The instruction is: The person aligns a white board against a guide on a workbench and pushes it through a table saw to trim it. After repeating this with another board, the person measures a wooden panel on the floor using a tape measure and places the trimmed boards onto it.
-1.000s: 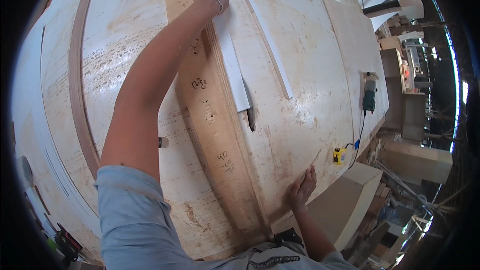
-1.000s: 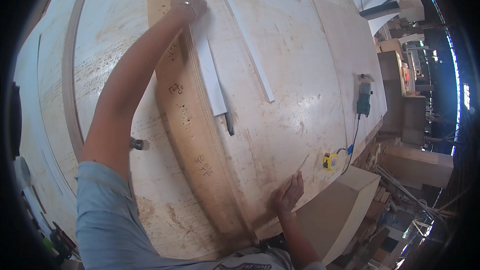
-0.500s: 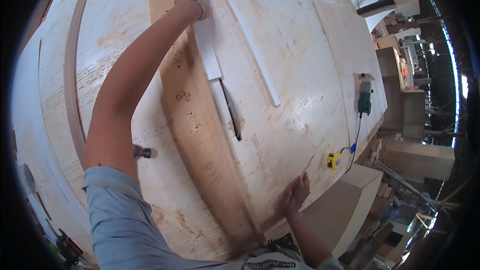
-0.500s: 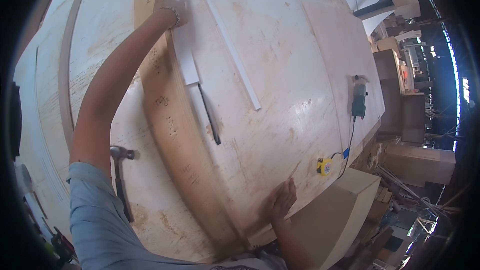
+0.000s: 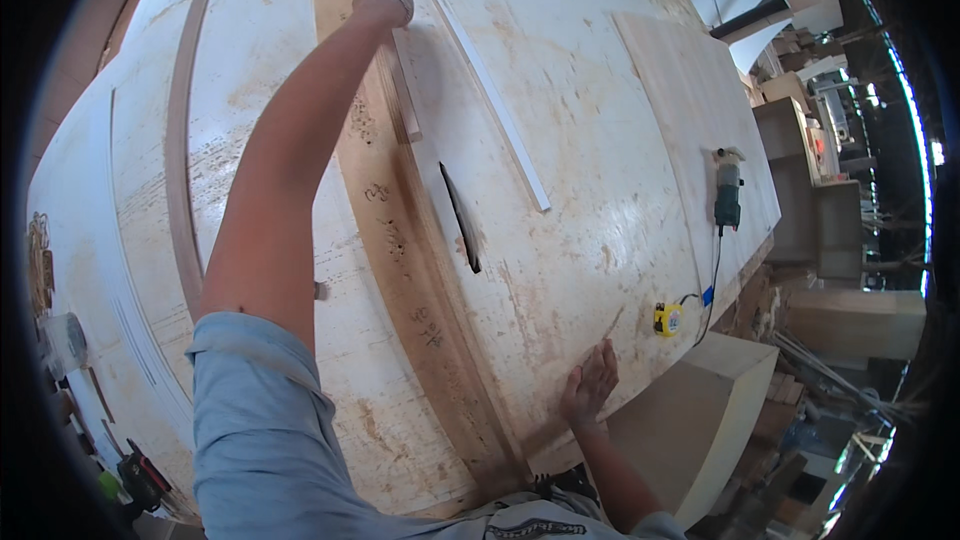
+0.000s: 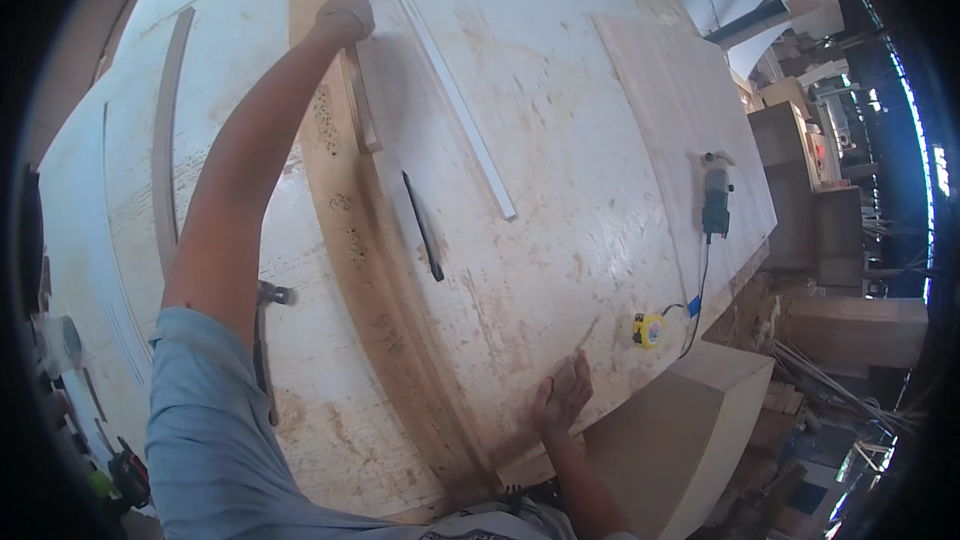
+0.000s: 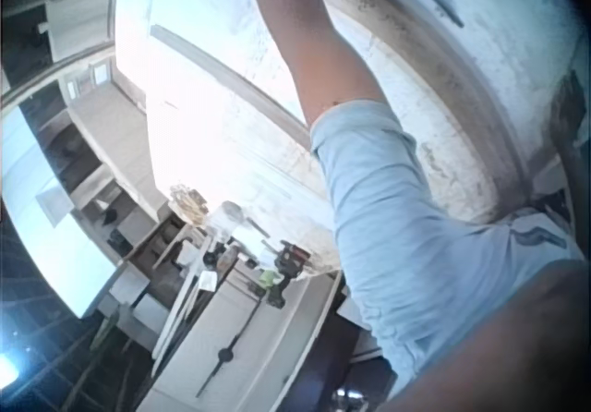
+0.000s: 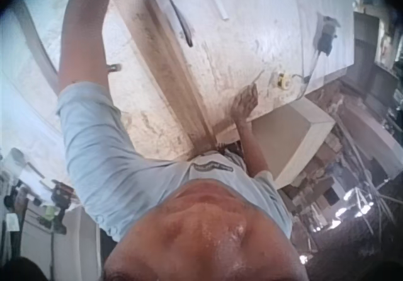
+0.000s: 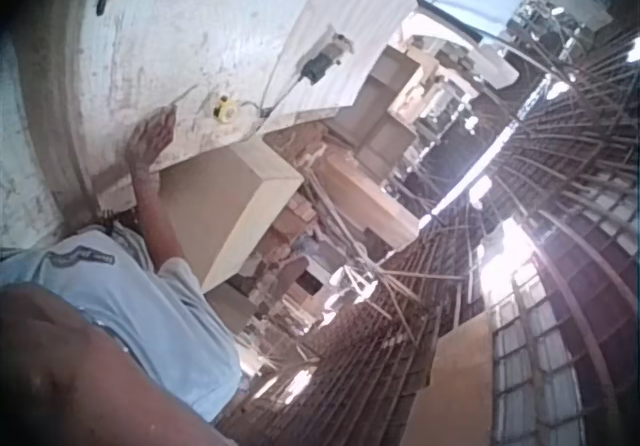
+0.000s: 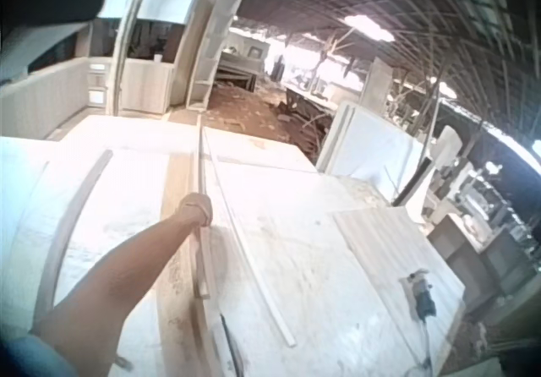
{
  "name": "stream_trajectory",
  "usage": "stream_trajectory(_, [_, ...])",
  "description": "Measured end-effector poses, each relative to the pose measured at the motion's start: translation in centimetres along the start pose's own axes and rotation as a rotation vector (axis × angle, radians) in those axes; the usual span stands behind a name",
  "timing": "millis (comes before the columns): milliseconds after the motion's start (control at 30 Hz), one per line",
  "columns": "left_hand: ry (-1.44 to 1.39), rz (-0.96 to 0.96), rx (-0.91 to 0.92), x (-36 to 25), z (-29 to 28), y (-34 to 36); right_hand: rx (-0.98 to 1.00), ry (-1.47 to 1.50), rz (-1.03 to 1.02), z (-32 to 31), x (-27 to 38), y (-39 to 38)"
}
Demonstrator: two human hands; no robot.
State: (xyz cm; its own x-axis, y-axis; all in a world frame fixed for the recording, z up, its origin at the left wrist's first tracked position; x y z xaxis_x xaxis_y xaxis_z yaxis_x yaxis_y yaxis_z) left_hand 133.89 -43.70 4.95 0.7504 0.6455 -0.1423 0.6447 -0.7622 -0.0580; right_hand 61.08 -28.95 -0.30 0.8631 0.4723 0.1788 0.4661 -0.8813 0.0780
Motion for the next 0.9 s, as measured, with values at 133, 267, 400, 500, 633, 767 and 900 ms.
stream_trajectory(133, [0.511, 0.280, 0.082, 6.9, -4.1, -0.4, -0.051, 0.001, -0.058, -0.7, 0.6, -0.2])
stream_trajectory(267, [0.272, 0.135, -0.085, 28.2, -5.4, -13.3, -0.084, 0.011, -0.117, -0.8, 0.8, 0.1])
stream_trajectory(400, [-0.996, -0.634, -0.084, 30.7, -3.2, -35.5, -0.108, -0.026, -0.074, -1.2, 0.2, -1.2])
stream_trajectory(500, [-0.740, -0.676, -0.111, 28.3, -2.9, -51.9, -0.122, -0.018, -0.073, -1.5, 0.1, -1.4])
stream_trajectory(633, [-0.538, -0.605, -0.390, 24.1, 1.5, -70.8, -0.110, 0.006, -0.057, -1.5, -0.2, -1.6])
stream_trajectory(767, [-0.352, -0.782, -0.284, 15.0, 1.8, -78.1, -0.125, 0.008, -0.016, -1.7, -1.1, -1.7])
stream_trajectory(900, [-0.327, -0.874, -0.370, 11.3, 7.9, -85.0, -0.148, 0.038, -0.042, -2.1, -0.5, -1.9])
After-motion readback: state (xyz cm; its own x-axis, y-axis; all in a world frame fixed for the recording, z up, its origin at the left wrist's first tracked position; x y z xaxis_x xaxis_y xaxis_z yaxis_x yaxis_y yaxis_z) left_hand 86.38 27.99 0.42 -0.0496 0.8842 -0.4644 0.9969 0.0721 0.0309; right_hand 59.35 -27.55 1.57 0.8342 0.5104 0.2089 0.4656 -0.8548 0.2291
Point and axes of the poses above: each hand's wrist, its own y-axis towards the middle knuckle, its own z-axis out of the palm, x = y × z, the point moved 8 cm from there along y, towards the middle knuckle, and after that the axes turned 5 degrees about z, right-handed, at the moved point
